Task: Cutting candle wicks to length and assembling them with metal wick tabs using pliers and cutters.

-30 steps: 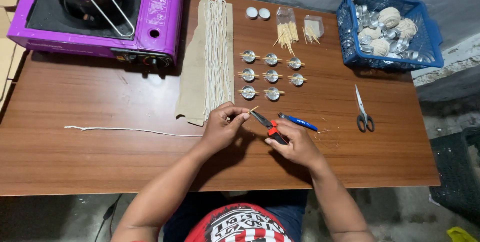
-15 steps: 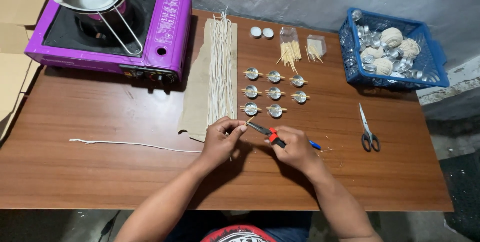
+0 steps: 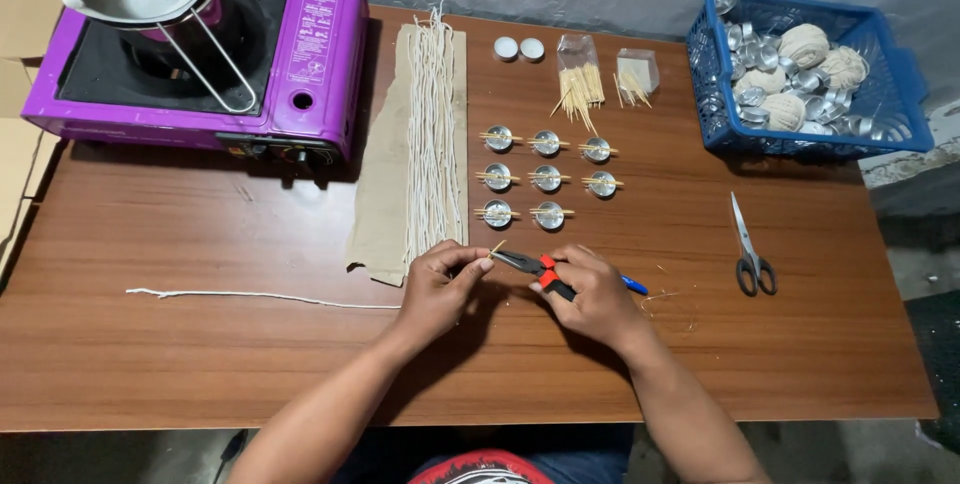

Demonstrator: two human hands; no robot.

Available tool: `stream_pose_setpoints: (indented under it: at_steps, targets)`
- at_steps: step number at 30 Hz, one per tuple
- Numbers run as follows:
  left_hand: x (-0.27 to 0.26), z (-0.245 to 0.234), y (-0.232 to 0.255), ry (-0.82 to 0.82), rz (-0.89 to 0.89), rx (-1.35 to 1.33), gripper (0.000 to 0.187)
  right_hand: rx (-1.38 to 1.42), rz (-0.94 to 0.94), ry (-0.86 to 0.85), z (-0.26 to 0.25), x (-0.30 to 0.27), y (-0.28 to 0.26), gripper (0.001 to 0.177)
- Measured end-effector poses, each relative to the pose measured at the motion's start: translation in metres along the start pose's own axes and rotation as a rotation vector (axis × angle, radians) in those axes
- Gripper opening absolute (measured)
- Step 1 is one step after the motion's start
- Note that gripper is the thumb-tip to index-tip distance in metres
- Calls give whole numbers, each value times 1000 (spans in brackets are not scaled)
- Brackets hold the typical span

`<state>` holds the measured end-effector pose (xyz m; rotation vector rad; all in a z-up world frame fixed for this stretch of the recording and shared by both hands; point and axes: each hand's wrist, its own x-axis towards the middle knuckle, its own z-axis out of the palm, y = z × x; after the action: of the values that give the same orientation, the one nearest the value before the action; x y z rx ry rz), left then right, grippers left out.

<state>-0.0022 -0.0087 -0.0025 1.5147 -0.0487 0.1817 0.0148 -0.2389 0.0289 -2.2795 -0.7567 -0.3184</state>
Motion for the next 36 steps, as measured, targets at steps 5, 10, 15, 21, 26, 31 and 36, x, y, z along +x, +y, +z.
stream_pose_setpoints:
  at_steps: [5,10,15,21,26,31,36]
  targets:
    - [-4,2,17,-21,12,-35,15,37,71,-30,9,-18,16,29]
    - [-3,1,30,-13,40,-36,15,29,36,-4,13,-11,13,28]
    - [-2,-1,22,-30,30,-29,14,-43,7,64,19,-15,16,24]
    - [-1,-4,25,-28,54,-14,14,-24,1,143,31,-28,29,33]
    - [-1,-3,27,-20,40,-45,13,46,-85,218,23,-17,17,32]
    - [-2,-5,29,-14,36,-67,14,57,-114,237,29,-21,27,31]
    - [-1,-7,-2,-50,87,-34,13,43,-150,218,19,-21,22,33]
